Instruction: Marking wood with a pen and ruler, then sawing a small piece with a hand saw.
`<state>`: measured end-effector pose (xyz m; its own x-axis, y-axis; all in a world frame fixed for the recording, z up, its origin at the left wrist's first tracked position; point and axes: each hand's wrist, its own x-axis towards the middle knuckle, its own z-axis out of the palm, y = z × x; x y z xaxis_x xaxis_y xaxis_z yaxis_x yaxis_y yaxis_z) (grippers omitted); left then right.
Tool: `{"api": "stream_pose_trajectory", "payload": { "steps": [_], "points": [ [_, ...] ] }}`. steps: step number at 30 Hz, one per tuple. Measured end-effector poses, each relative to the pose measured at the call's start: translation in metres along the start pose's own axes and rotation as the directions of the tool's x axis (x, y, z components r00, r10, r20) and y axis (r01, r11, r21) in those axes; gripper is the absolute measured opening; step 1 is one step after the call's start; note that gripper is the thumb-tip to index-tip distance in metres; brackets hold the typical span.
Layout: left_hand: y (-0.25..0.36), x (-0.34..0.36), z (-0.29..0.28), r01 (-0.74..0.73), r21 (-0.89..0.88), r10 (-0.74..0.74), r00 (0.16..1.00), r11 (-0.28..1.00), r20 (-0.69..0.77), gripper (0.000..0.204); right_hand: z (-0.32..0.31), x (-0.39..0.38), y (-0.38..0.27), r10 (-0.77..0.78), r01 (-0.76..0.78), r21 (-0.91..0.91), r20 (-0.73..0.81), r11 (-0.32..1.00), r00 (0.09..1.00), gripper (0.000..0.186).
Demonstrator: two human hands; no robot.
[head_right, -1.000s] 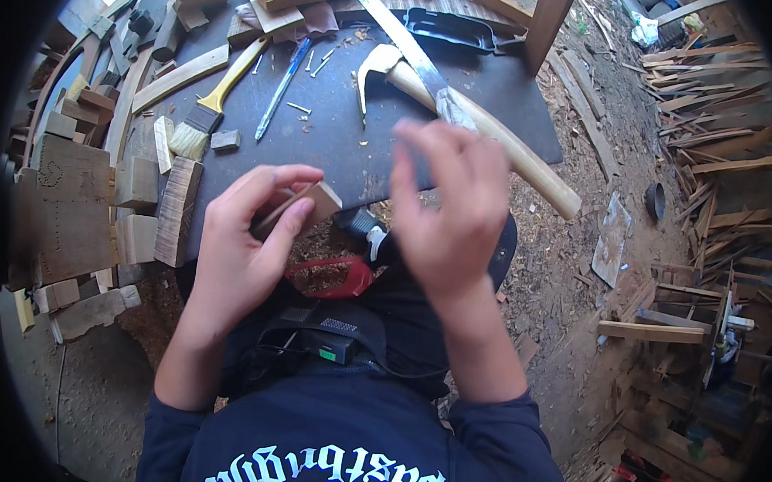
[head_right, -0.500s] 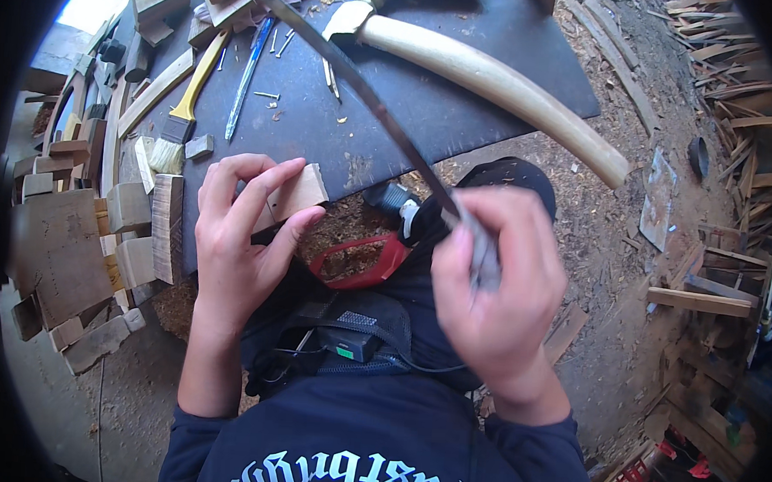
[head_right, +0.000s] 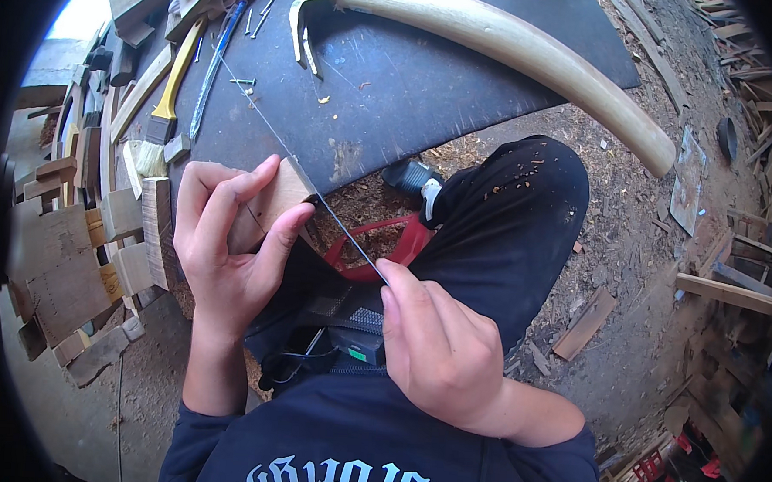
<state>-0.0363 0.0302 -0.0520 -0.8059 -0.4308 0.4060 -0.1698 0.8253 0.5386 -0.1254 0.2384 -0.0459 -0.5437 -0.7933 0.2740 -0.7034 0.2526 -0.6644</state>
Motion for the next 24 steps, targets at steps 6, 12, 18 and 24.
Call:
{"api": "stream_pose_trajectory", "payload": {
  "steps": [6, 12, 18, 24],
  "points": [
    [-0.002, 0.000, -0.003, -0.048, 0.026, 0.047, 0.998, 0.999, 0.044, 0.051, -0.009, 0.002, -0.006, 0.005, -0.003, -0.046, 0.051, 0.999, 0.999, 0.034],
    [-0.001, 0.002, -0.003, -0.042, 0.018, 0.041, 0.998, 0.999, 0.051, 0.050, -0.002, 0.014, -0.012, 0.076, -0.078, 0.009, 0.102, 0.997, 0.992, 0.024],
    [0.000, 0.005, -0.002, -0.036, -0.004, 0.036, 0.999, 0.999, 0.037, 0.047, 0.007, 0.021, -0.003, 0.030, -0.029, 0.035, -0.012, 0.999, 0.999, 0.028],
    [-0.003, 0.004, 0.000, -0.012, -0.018, 0.013, 1.000, 1.000, 0.026, 0.044, -0.004, 0.014, -0.011, 0.151, -0.152, 0.016, 0.081, 0.988, 0.985, 0.020]
  ]
}}
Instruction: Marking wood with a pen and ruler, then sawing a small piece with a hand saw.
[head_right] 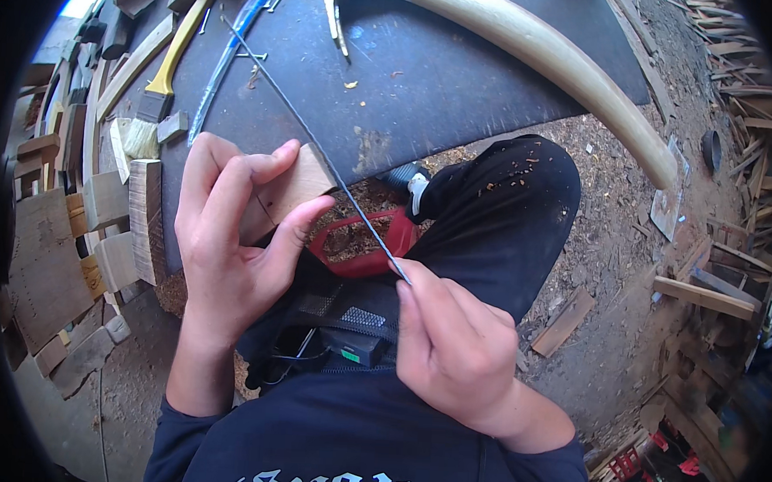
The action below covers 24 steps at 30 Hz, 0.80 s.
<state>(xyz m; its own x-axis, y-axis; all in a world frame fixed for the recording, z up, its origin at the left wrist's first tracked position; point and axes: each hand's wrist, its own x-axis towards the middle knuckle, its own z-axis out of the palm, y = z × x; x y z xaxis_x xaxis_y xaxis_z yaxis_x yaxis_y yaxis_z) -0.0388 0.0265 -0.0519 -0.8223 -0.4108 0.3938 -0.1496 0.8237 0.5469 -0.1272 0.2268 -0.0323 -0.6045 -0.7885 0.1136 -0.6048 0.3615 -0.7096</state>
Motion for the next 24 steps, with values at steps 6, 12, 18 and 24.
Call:
{"api": "stream_pose_trajectory", "payload": {
  "steps": [6, 12, 18, 24],
  "points": [
    [0.000, -0.001, 0.001, 0.010, -0.008, -0.010, 1.000, 1.000, 0.005, 0.044, 0.013, 0.020, 0.005, -0.108, 0.112, 0.060, -0.072, 0.992, 0.992, 0.023],
    [-0.001, -0.001, -0.001, -0.042, 0.033, 0.042, 0.999, 0.999, -0.005, 0.046, 0.001, -0.001, 0.003, -0.007, 0.010, 0.059, -0.053, 0.998, 0.999, 0.031],
    [-0.003, -0.004, 0.003, -0.013, 0.025, 0.013, 1.000, 1.000, 0.006, 0.046, -0.029, -0.031, -0.003, 0.012, -0.009, -0.050, 0.050, 0.999, 0.999, 0.049],
    [0.001, 0.000, -0.001, -0.022, 0.035, 0.021, 1.000, 0.999, 0.016, 0.047, -0.021, -0.028, -0.004, -0.026, 0.031, -0.088, 0.060, 0.996, 0.998, 0.053]
  ]
}}
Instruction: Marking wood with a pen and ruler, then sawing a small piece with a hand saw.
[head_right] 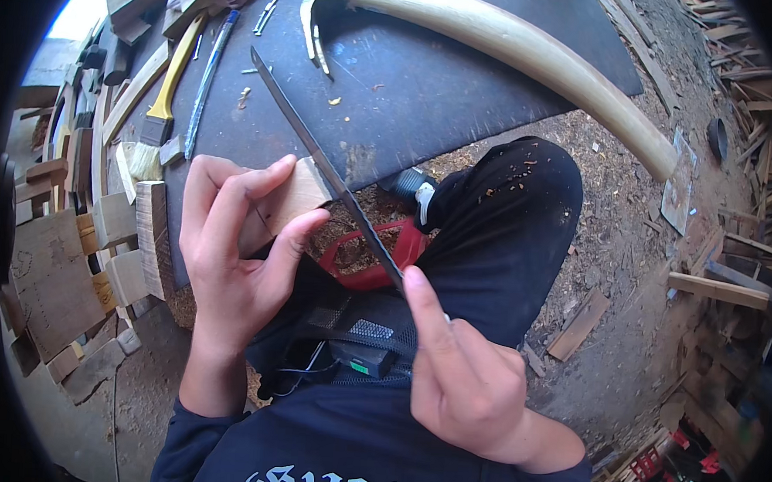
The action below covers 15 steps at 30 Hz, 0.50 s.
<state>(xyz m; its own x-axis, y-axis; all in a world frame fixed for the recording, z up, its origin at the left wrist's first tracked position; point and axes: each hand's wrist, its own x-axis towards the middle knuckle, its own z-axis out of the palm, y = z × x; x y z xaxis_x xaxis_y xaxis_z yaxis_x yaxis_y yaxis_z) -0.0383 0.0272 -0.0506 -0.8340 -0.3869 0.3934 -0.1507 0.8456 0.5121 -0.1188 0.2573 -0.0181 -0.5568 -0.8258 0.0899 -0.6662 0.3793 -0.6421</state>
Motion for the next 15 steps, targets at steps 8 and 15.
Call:
{"api": "stream_pose_trajectory", "payload": {
  "steps": [8, 15],
  "points": [
    [0.004, 0.002, 0.002, -0.010, 0.026, 0.009, 1.000, 1.000, 0.029, 0.049, -0.001, 0.007, -0.006, -0.033, 0.034, -0.013, 0.045, 0.999, 0.998, 0.052],
    [0.004, 0.002, 0.001, 0.005, 0.016, -0.006, 1.000, 1.000, 0.021, 0.048, 0.005, 0.006, -0.003, -0.046, 0.048, -0.059, 0.035, 0.997, 0.998, 0.054]
  ]
}}
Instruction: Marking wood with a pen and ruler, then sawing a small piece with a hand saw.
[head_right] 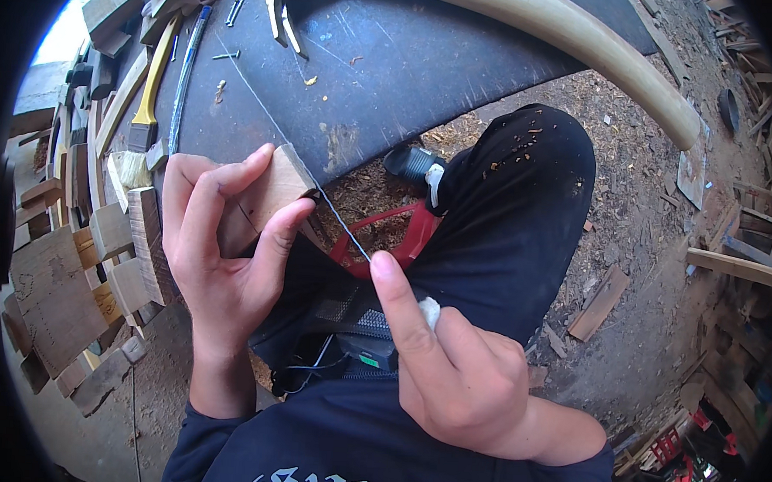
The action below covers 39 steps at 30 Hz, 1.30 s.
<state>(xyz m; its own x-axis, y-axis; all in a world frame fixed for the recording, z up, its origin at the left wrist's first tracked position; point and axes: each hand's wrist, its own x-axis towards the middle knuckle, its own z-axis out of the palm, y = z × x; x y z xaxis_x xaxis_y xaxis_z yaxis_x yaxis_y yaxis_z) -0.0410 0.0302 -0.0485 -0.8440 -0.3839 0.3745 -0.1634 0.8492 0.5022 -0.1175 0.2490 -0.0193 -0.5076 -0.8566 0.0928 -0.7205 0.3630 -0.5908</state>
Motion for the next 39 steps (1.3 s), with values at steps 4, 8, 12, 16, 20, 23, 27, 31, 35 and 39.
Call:
{"api": "stream_pose_trajectory", "payload": {
  "steps": [4, 8, 12, 16, 20, 23, 27, 31, 35, 39],
  "points": [
    [-0.003, 0.000, 0.001, -0.003, -0.016, 0.003, 1.000, 1.000, -0.008, 0.047, 0.021, 0.012, 0.004, -0.039, 0.043, 0.037, -0.112, 0.998, 0.993, 0.056],
    [0.000, 0.000, 0.000, 0.005, -0.024, -0.005, 1.000, 1.000, -0.011, 0.047, 0.020, -0.001, 0.006, -0.034, 0.038, 0.042, -0.109, 0.998, 0.993, 0.058],
    [0.000, 0.003, 0.000, -0.015, -0.004, 0.015, 1.000, 1.000, 0.018, 0.045, 0.020, 0.006, 0.010, -0.048, 0.060, 0.065, -0.176, 0.996, 0.983, 0.057],
    [0.000, -0.001, 0.001, 0.010, -0.028, -0.010, 1.000, 1.000, -0.003, 0.042, 0.021, 0.014, 0.006, -0.050, 0.055, 0.064, -0.074, 0.996, 0.996, 0.055],
    [0.003, 0.004, 0.000, -0.017, -0.019, 0.018, 1.000, 1.000, 0.010, 0.041, 0.021, -0.003, 0.006, -0.038, 0.047, 0.044, -0.181, 0.998, 0.983, 0.059],
    [0.001, 0.001, 0.002, 0.004, -0.029, -0.004, 1.000, 1.000, -0.009, 0.040, 0.032, 0.019, 0.012, -0.055, 0.067, 0.065, -0.172, 0.996, 0.984, 0.063],
    [0.001, 0.000, 0.000, 0.024, -0.033, -0.024, 1.000, 0.999, 0.005, 0.039, 0.021, 0.000, 0.003, -0.003, 0.007, 0.034, -0.096, 0.999, 0.995, 0.066],
    [0.004, 0.003, -0.001, 0.009, -0.015, -0.009, 1.000, 1.000, 0.030, 0.038, 0.027, -0.001, 0.012, -0.054, 0.068, 0.058, -0.212, 0.996, 0.976, 0.069],
    [-0.002, -0.001, 0.001, 0.015, -0.033, -0.015, 1.000, 0.999, -0.020, 0.037, 0.034, 0.020, 0.008, -0.067, 0.077, 0.059, -0.160, 0.995, 0.985, 0.070],
    [0.004, 0.001, 0.003, -0.005, 0.012, 0.005, 1.000, 1.000, 0.009, 0.037, 0.019, -0.022, 0.012, -0.018, 0.023, 0.024, -0.165, 0.999, 0.986, 0.065]
  ]
}}
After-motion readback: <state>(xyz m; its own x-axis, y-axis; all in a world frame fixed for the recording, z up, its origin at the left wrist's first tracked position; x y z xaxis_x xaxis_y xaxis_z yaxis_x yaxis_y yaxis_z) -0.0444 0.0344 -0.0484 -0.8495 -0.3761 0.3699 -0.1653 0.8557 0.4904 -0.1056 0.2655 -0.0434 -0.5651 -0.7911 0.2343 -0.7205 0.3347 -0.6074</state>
